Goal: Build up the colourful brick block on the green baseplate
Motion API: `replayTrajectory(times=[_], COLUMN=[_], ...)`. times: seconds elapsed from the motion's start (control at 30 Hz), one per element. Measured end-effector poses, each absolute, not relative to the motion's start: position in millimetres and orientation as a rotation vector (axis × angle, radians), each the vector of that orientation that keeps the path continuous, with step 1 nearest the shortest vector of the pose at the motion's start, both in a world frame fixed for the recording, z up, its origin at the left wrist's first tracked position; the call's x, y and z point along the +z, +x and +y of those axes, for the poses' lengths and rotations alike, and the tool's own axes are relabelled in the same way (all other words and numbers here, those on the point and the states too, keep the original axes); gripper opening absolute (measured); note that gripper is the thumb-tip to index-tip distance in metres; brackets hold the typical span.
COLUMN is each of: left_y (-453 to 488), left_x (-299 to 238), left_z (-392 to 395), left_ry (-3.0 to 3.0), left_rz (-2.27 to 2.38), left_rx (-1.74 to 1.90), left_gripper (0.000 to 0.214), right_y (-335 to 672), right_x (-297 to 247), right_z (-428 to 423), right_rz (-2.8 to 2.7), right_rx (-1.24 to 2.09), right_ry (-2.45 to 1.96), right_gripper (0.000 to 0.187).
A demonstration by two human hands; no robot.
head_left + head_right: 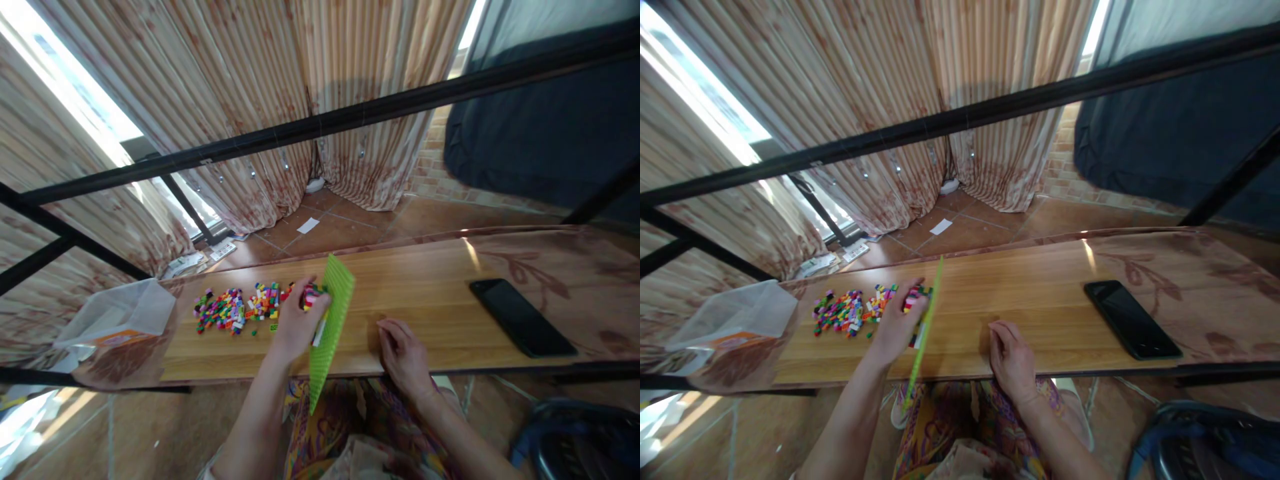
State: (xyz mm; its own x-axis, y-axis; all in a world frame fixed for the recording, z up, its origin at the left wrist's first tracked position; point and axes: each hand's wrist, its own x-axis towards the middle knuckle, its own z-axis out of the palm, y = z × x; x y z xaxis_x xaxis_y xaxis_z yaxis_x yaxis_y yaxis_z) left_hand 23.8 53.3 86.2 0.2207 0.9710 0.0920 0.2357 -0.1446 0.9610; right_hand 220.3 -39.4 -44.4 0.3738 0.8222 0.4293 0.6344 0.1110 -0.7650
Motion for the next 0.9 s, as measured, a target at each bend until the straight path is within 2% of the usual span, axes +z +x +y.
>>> replayTrajectory(times=[0.17,0.3,0.43,0.53,0.6,0.73,0.8,0.9], left_y=[42,63,78,73,63,40,34,37], left_x=[86,59,36,26,20,10,6,4], left_z=[43,43,49,49,46,38,34,29], left_ry=[2.484,2.717,2.720,2.550,2.313,1.452,1.063,0.810], left_rz=[1.355,1.269,1.150,1.058,1.028,1.058,1.011,0.921], left_rx=[0.590,0.263,0.192,0.390,0.609,1.020,1.103,1.118], left_gripper=[0.082,0.090,0.094,0.097,0.091,0.071,0.069,0.069], right_y=[238,247,248,249,249,233,219,197], right_x=[-41,-38,-36,-34,-30,-13,0,19], right_z=[-35,-33,-31,-31,-32,-30,-24,-10], right_rz=[-0.912,-0.640,-0.509,-0.434,-0.412,-0.452,-0.541,-0.663], right_rx=[0.481,0.734,0.809,0.846,0.869,0.878,0.912,1.028], right_ry=[-1.515,-1.412,-1.338,-1.271,-1.238,-1.110,-1.015,-0.900], right_gripper=[0.026,0.033,0.035,0.035,0.033,0.031,0.037,0.051])
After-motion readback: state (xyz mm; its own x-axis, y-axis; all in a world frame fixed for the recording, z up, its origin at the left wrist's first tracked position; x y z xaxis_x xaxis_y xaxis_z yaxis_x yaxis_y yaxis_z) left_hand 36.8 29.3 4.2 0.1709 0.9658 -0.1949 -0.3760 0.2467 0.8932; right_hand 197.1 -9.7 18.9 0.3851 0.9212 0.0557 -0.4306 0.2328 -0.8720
